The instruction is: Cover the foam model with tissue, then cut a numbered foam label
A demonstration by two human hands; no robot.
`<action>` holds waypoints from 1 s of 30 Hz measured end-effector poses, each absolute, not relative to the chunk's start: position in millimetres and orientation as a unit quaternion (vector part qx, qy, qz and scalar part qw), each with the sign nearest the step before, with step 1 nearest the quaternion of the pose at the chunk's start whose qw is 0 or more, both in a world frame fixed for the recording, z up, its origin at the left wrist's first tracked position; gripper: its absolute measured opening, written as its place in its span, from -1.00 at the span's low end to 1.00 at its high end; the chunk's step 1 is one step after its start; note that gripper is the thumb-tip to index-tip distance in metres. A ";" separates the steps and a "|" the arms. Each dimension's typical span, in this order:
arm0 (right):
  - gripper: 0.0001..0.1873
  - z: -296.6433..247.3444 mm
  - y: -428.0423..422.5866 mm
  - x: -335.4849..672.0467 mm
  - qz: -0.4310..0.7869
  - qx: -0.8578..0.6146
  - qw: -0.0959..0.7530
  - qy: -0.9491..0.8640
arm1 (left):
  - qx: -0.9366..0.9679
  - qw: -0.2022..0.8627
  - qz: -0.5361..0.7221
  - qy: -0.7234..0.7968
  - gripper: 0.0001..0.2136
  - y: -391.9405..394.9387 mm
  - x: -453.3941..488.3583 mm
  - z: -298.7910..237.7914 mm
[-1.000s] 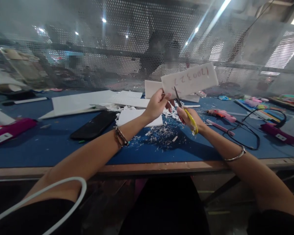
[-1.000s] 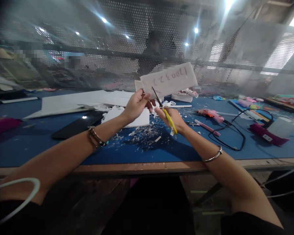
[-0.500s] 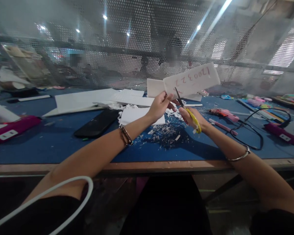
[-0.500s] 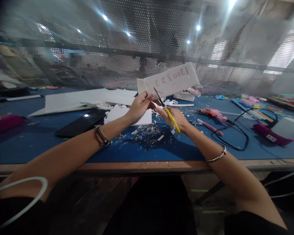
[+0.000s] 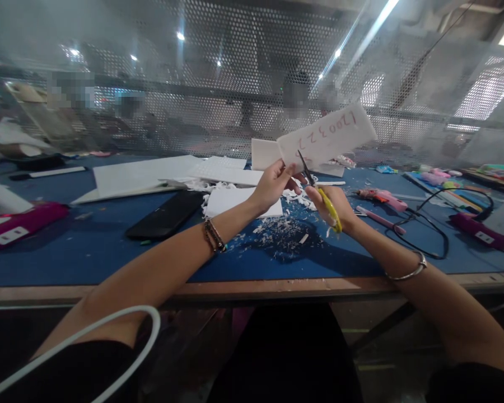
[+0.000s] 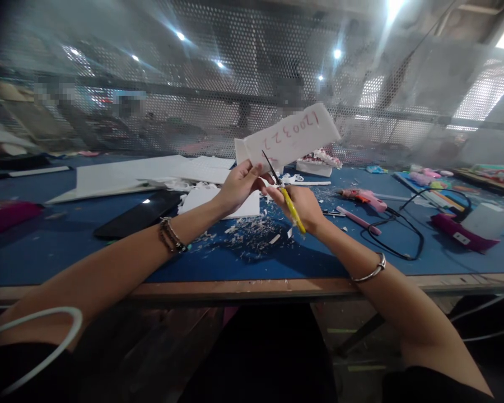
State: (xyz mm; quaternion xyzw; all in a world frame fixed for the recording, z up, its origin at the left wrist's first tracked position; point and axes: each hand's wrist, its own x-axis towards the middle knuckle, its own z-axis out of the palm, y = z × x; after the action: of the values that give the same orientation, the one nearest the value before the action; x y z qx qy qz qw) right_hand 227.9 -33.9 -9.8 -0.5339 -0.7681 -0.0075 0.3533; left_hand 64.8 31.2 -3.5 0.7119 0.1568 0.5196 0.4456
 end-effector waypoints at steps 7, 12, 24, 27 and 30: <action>-0.37 -8.3 -34.6 226.9 -0.017 -0.520 0.376 -0.767 | 0.702 0.476 0.511 0.142 -0.73 34.3 63.9 -4.6; -0.31 -7.7 -33.6 229.2 0.003 -0.517 0.382 -0.766 | 0.687 0.499 0.509 0.142 -0.76 34.3 64.1 -4.3; -0.40 -13.2 -28.0 229.3 0.109 -0.517 0.346 -0.776 | 0.708 0.507 0.466 0.154 -0.73 34.7 66.9 -12.2; -0.39 -13.2 -29.2 229.7 0.083 -0.536 0.347 -0.765 | 0.704 0.517 0.460 0.158 -0.75 32.8 67.9 -11.3; -0.39 -12.8 -31.0 229.2 0.052 -0.554 0.351 -0.753 | 0.690 0.534 0.460 0.165 -0.78 31.7 68.6 -10.0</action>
State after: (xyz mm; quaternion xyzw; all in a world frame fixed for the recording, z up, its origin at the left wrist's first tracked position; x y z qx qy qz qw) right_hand 229.2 -31.0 -12.8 -0.5536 -0.7533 0.0519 0.3514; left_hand 68.6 31.7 -10.0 0.6899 0.1648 0.4602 0.5339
